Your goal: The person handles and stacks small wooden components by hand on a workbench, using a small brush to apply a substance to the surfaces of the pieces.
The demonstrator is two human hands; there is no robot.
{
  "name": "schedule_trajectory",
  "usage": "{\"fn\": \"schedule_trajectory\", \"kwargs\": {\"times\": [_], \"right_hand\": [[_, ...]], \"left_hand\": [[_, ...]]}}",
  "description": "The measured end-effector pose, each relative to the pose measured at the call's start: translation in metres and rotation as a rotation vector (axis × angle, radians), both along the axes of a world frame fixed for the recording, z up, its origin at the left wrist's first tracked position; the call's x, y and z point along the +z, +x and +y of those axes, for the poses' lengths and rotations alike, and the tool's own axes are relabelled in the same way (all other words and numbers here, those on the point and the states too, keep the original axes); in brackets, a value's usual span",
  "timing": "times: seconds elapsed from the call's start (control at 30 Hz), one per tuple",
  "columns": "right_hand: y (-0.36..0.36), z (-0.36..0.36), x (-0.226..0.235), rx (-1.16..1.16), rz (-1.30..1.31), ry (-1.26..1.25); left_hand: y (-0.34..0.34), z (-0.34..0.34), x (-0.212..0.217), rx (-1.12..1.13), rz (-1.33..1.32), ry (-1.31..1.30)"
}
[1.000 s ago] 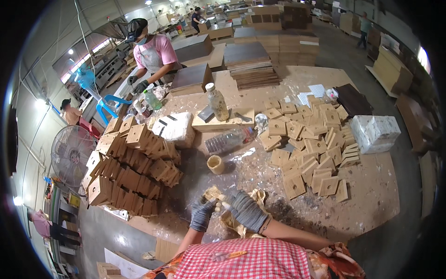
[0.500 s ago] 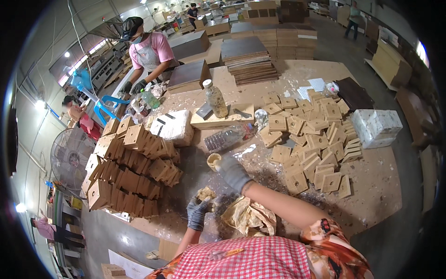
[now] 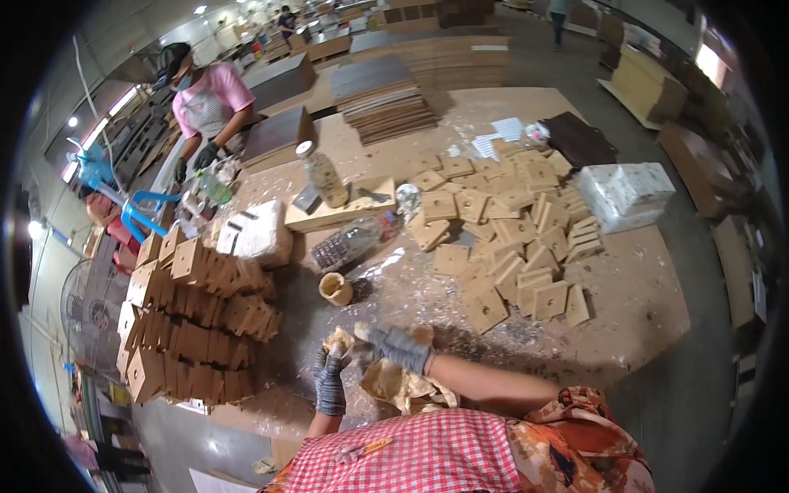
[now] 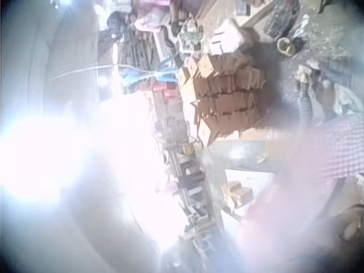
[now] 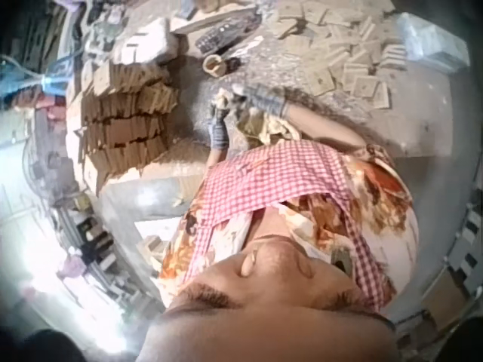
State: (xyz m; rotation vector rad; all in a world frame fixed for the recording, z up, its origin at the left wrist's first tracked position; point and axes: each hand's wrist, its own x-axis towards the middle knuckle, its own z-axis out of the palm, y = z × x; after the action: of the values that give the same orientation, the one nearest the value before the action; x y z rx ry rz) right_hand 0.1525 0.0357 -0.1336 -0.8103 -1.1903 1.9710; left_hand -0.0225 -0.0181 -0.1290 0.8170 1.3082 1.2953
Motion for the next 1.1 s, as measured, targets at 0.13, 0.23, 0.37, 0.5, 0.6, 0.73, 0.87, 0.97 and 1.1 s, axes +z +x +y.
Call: {"fn": "schedule_trajectory", "kwargs": {"times": [0.13,0.23,0.37,0.5,0.6,0.73,0.87,0.97,1.1], "right_hand": [[0.019,-0.032,-0.001,-0.262,0.314,-0.460],[0.045,-0.043,-0.012,-0.376,0.378,-0.529],[0.079,-0.050,-0.039,-0.540,0.348,-0.291],[0.107,-0.073,-0.026,-0.708,0.410,-0.394],[0.118,-0.086,-0.004,-0.717,0.493,-0.426],[0.135,-0.094,-0.014,-0.697,0.275,-0.310],[0.144,-0.088,-0.003,-0.736,0.024,-0.260],[0.154,-0.084,-0.017,-0.756,0.130,-0.271],[0.186,-0.087,-0.081,-0.901,0.049,-0.266]], "left_hand": [[0.043,0.011,-0.016,-0.252,-0.023,0.027],[0.065,0.014,-0.025,-0.394,0.090,0.050],[0.097,0.025,0.003,-0.661,0.572,0.250],[0.118,0.042,0.020,-0.919,0.707,0.207],[0.138,0.047,0.024,-1.026,0.642,0.141],[0.142,0.051,-0.010,-1.031,0.753,0.249],[0.155,0.051,-0.007,-1.156,0.800,0.222],[0.172,0.053,-0.008,-1.266,0.822,0.258],[0.191,0.051,-0.004,-1.175,0.824,0.122]]}}
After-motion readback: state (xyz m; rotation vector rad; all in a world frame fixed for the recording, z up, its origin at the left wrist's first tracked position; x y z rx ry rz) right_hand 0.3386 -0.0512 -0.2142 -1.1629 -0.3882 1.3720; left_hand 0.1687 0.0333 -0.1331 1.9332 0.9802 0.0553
